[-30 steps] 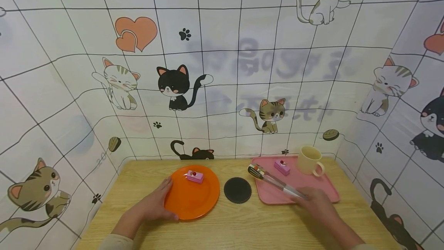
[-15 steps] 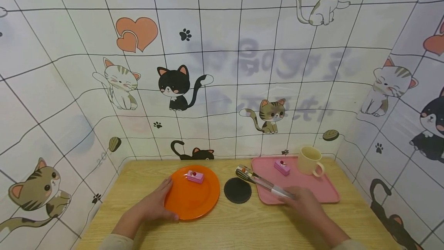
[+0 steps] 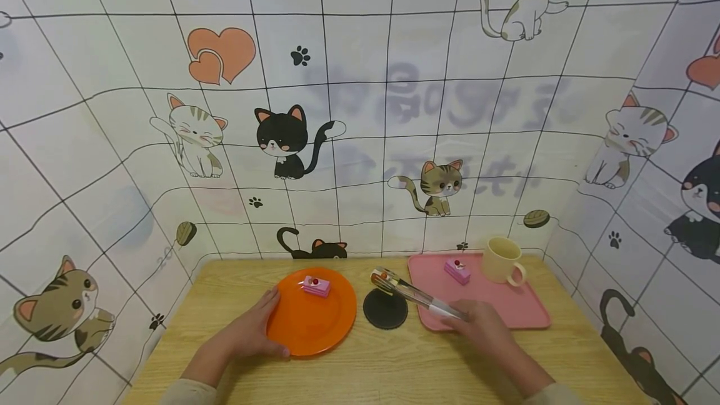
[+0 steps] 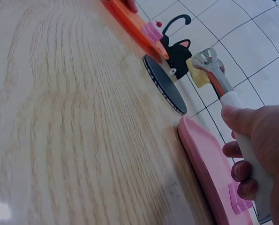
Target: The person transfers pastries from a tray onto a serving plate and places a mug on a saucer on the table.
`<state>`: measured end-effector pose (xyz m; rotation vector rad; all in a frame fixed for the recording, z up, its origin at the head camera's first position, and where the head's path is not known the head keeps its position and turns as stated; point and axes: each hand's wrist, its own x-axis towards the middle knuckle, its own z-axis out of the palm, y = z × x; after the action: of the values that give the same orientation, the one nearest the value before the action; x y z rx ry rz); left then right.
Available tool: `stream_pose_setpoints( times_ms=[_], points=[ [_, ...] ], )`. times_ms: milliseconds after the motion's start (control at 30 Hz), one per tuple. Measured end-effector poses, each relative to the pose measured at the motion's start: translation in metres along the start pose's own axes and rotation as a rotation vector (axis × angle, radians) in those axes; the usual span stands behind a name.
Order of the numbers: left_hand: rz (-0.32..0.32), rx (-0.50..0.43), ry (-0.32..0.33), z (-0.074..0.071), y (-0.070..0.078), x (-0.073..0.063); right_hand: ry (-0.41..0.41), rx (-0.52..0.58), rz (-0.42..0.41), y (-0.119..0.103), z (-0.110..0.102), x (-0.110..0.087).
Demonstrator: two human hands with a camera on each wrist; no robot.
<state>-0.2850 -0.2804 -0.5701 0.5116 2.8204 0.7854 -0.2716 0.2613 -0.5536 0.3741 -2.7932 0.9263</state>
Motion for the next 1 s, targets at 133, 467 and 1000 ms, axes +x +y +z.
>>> stream_pose_setpoints(
  times_ms=[133, 467, 1000],
  points=[
    [-0.002, 0.004, 0.002, 0.0, 0.0, 0.0, 0.0, 0.008, -0.027, -0.006, 0.005, 0.003],
    [0.003, 0.006, -0.003, 0.0, -0.001, -0.001, -0.022, 0.025, -0.092, -0.021, 0.017, 0.009],
    [0.016, 0.005, -0.001, -0.002, 0.002, -0.002, 0.004, 0.019, -0.18, -0.04, 0.034, 0.016]
  ],
)
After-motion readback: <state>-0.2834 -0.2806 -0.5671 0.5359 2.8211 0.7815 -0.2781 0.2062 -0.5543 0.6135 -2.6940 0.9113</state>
